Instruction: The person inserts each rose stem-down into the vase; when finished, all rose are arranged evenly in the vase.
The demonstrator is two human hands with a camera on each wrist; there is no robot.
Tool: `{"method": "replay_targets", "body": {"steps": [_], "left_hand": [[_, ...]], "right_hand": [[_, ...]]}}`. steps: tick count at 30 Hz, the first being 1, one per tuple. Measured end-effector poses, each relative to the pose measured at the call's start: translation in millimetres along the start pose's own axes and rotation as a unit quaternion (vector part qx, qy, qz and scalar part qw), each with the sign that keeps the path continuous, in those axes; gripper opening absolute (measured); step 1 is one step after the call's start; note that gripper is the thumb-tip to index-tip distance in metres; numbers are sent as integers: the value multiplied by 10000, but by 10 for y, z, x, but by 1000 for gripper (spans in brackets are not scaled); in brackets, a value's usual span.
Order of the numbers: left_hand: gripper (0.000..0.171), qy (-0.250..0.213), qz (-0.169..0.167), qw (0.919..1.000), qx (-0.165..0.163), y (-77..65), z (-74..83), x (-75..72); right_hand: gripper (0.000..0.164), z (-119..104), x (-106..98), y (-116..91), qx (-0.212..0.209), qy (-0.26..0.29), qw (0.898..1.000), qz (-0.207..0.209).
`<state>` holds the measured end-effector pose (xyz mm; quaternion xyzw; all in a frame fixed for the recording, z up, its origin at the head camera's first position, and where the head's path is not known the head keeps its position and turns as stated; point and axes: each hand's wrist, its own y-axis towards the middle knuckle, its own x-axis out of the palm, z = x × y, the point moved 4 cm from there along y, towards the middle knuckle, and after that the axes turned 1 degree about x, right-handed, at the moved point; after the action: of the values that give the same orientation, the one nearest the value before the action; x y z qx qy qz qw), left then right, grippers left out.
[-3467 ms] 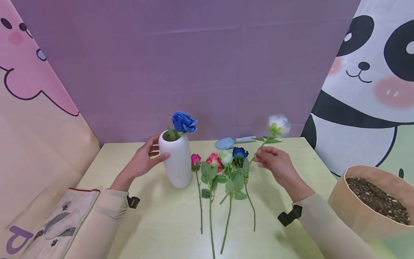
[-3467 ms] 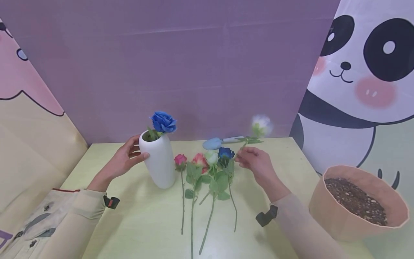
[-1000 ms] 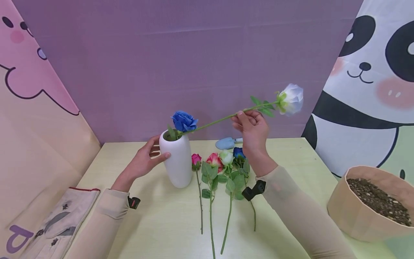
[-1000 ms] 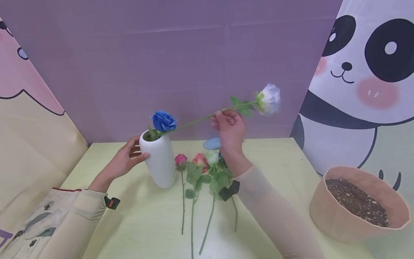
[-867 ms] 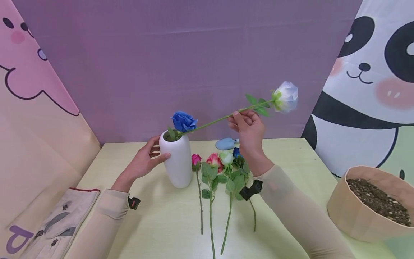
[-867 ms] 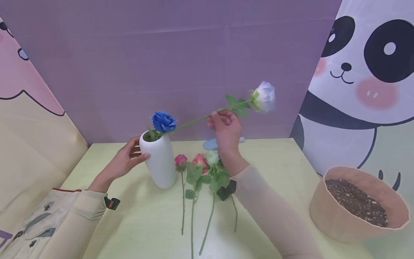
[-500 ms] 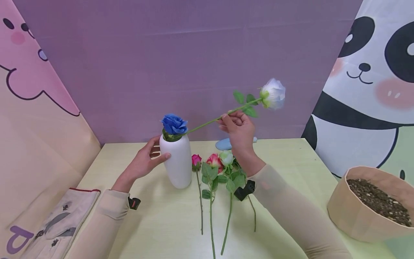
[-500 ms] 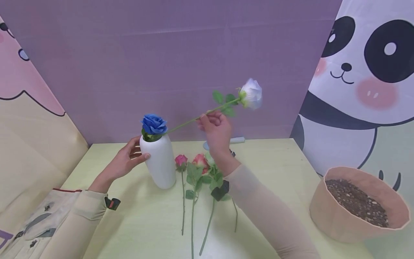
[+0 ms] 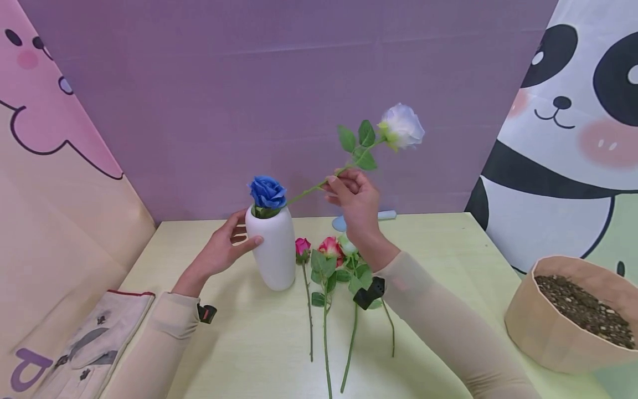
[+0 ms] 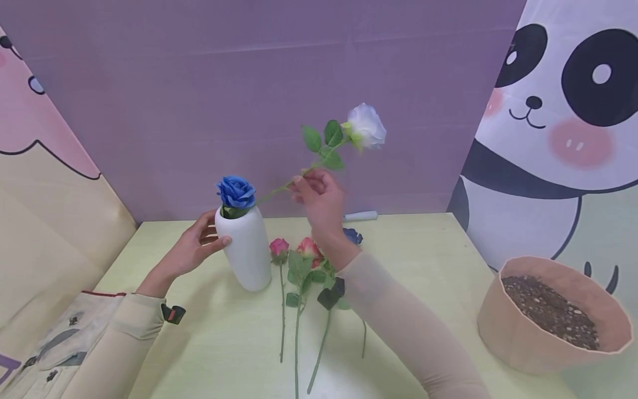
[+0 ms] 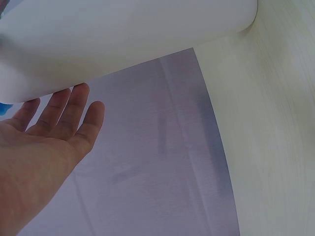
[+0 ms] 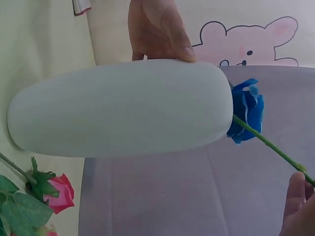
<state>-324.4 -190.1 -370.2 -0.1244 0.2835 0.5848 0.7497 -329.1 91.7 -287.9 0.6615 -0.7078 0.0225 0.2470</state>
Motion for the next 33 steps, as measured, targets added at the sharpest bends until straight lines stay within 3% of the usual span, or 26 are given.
{"method": "replay_targets", "body": {"steps": [8,33], "left_hand": [[80,18,-10,10000,-35,0,8,1],[80,77,8,10000,52,0,0,5]], "right_hand": [[8,0,107,17,253,-269,9991,-223],[10,-52,243,121,121,-1158,9927,-309]]}}
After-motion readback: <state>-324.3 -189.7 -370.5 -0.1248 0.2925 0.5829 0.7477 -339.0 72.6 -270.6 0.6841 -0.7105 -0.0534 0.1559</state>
